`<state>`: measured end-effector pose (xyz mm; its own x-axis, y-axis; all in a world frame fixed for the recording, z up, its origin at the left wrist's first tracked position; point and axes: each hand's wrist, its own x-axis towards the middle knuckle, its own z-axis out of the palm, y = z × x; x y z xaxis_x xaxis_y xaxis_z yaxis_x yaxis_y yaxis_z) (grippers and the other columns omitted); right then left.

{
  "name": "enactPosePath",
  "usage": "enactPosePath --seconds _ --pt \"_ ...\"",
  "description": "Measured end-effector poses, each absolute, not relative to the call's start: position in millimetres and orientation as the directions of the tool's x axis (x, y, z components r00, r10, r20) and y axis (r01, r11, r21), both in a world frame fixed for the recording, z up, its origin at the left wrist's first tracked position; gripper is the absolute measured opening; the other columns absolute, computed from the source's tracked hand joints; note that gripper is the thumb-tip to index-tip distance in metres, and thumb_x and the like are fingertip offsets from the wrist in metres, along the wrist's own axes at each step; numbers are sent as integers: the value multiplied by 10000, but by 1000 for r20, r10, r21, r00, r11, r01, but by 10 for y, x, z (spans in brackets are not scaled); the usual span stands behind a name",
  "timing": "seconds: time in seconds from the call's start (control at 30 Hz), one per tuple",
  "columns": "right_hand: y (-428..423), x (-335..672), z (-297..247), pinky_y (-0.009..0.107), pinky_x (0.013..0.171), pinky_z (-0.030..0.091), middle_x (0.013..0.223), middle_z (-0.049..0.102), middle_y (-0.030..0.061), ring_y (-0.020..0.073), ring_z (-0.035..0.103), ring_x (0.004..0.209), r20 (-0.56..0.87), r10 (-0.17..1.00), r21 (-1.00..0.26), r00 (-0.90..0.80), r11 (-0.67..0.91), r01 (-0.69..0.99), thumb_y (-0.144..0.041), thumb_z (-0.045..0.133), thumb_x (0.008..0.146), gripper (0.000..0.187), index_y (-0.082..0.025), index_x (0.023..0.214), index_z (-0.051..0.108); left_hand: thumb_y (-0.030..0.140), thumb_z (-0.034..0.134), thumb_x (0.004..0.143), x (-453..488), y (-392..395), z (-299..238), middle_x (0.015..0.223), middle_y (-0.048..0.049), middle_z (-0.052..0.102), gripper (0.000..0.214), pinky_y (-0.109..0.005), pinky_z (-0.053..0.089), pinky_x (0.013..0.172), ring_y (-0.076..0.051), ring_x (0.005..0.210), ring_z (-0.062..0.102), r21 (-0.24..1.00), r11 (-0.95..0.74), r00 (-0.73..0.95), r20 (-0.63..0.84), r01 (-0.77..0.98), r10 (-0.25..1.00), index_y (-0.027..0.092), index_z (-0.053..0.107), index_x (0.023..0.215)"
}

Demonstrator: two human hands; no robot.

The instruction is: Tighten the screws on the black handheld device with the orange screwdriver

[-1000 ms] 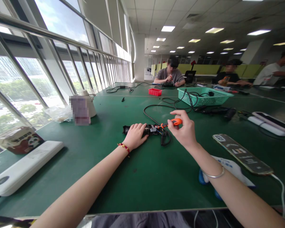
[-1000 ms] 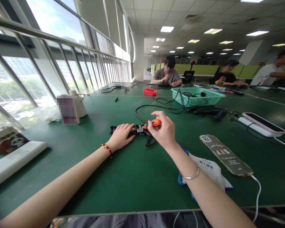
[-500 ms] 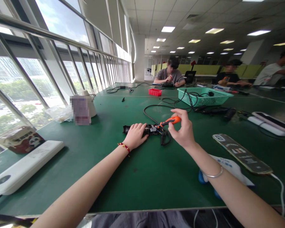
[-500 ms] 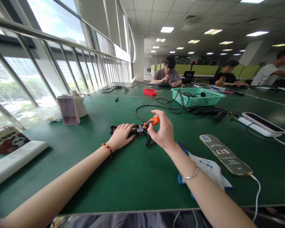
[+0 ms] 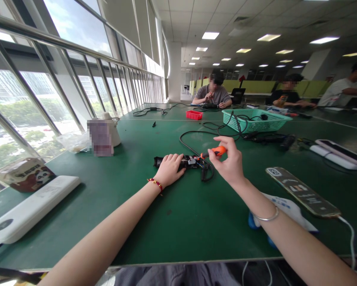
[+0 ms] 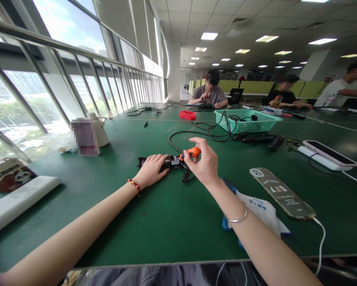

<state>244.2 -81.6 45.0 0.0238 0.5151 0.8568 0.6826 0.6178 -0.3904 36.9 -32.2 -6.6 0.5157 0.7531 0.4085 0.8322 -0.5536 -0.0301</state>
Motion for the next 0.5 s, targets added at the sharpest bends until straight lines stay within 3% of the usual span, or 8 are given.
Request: enactPosePath --seconds 0.13,0.3,0.5 --pt "-822 2443 446 267 584 428 595 524 -32 134 499 539 847 531 -401 41 585 705 -325 587 749 220 -220 938 547 367 451 851 375 -322 -62 1163 -122 544 483 -398 344 970 -261 1075 486 -32 -552 515 409 833 753 141 421 1276" --pt "-801 2450 432 315 716 466 874 600 46 179 576 750 895 445 -310 -39 680 664 -241 566 723 378 -216 1089 475 368 447 851 379 -331 -47 1157 -117 548 485 -397 350 964 -261 1072 486 -38 -548 515 400 836 758 138 419 1278" --pt "-821 2425 443 280 617 446 594 531 -25 148 523 572 869 494 -363 41 580 729 -329 596 741 213 -226 920 542 363 444 857 378 -338 -38 1166 -126 548 490 -399 350 969 -264 1081 483 -46 -545 516 395 837 760 118 418 1282"
